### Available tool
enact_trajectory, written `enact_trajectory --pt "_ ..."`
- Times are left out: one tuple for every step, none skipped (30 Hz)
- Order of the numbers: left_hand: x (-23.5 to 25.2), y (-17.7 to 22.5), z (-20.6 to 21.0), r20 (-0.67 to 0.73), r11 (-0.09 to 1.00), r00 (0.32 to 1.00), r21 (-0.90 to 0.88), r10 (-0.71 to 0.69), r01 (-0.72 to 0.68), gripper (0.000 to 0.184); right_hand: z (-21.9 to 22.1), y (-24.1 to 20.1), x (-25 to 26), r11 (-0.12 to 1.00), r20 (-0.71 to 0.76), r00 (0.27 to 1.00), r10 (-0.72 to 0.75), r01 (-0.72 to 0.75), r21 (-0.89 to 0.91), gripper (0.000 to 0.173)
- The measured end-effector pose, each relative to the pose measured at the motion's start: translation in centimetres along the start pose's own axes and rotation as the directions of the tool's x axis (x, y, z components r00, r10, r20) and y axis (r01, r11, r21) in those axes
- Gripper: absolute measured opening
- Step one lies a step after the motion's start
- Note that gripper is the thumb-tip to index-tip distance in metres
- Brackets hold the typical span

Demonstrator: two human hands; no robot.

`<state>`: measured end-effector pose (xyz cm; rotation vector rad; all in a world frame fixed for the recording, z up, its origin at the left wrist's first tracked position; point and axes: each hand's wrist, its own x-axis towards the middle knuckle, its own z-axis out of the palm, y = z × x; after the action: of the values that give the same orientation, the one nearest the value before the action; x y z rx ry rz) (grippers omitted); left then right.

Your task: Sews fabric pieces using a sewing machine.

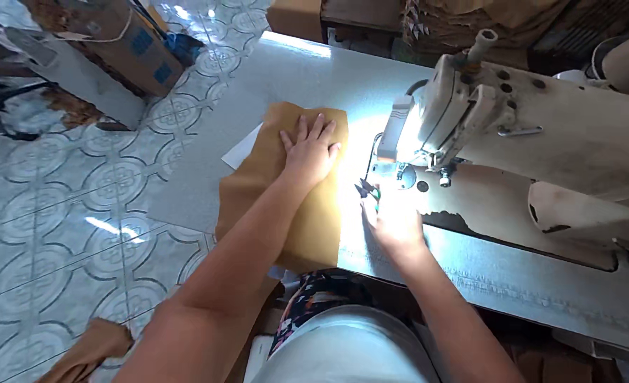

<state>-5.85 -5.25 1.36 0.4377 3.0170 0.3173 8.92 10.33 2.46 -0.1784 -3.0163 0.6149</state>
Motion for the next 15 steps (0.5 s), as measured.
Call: enact_trajectory --pt "-0.5 0.1 0.1 -0.007 1.000 1.000 0.001 0.000 0.000 0.055 0.3 -1.0 0.8 0.997 0.027 1.000 -0.002 0.004 -0.072 0.032" --pt "-0.7 0.0 0.1 -0.019 1.000 1.000 0.002 0.000 0.000 0.056 0.6 -1.6 1.4 0.994 0.023 1.000 -0.012 0.014 -0.113 0.029" --pt "-0.8 0.0 0.2 -0.031 1.000 1.000 0.000 -0.005 0.005 0.056 0.9 -1.8 1.6 0.991 0.011 1.000 -0.025 0.026 -0.131 0.027" --pt "-0.9 0.0 0.1 -0.035 1.000 0.999 0.003 -0.018 0.018 0.058 1.2 -1.4 1.5 0.991 -0.025 0.999 -0.049 0.045 -0.128 0.027" --pt "-1.0 0.1 0.1 -0.030 0.999 0.999 0.005 -0.035 0.036 0.060 1.5 -0.4 1.0 0.992 -0.089 0.993 -0.075 0.065 -0.107 0.028" --pt "-1.0 0.1 -0.1 -0.017 0.999 0.998 0.010 -0.054 0.054 0.062 1.6 1.1 0.3 0.996 -0.143 0.988 -0.065 0.054 -0.076 0.030" --pt "-1.0 0.1 -0.3 -0.004 0.998 0.998 0.018 -0.064 0.064 0.063 1.3 3.2 -0.8 0.998 -0.199 0.979 -0.032 0.021 -0.055 0.030" --pt "-1.0 0.0 -0.3 0.014 0.998 0.998 0.024 -0.060 0.060 0.063 0.7 5.6 -2.0 0.997 -0.254 0.967 0.004 -0.022 -0.070 0.028" --pt "-1.0 -0.2 -0.4 0.034 0.999 0.999 0.026 -0.037 0.037 0.062 -0.6 8.2 -3.4 0.989 -0.277 0.960 0.045 -0.082 -0.123 0.030" --pt "-1.0 -0.5 -0.5 0.052 1.000 0.999 0.018 0.001 -0.002 0.059 -2.2 11.0 -5.0 0.976 -0.285 0.953 0.098 -0.149 -0.161 0.034" --pt "-1.1 -0.7 -0.7 0.070 0.999 0.996 -0.005 0.045 -0.045 0.054 -3.9 13.7 -6.5 0.962 -0.289 0.944 0.158 -0.213 -0.170 0.039" --pt "-1.3 -0.9 -1.0 0.094 0.996 0.992 -0.045 0.087 -0.083 0.051 -5.4 16.3 -7.9 0.948 -0.307 0.930 0.203 -0.265 -0.175 0.042" --pt "-1.6 -1.2 -1.3 0.107 0.987 0.986 -0.113 0.129 -0.117 0.050 -6.4 18.7 -9.1 0.938 -0.339 0.914 0.224 -0.297 -0.180 0.044" --pt "-2.0 -1.6 -1.4 0.085 0.964 0.980 -0.217 0.177 -0.155 0.050 -7.0 20.7 -10.0 0.931 -0.376 0.900 0.222 -0.310 -0.194 0.044" --pt "-2.6 -1.9 -1.3 0.019 0.916 0.977 -0.353 0.212 -0.192 0.051 -7.4 22.0 -10.6 0.928 -0.408 0.890 0.206 -0.310 -0.208 0.044"
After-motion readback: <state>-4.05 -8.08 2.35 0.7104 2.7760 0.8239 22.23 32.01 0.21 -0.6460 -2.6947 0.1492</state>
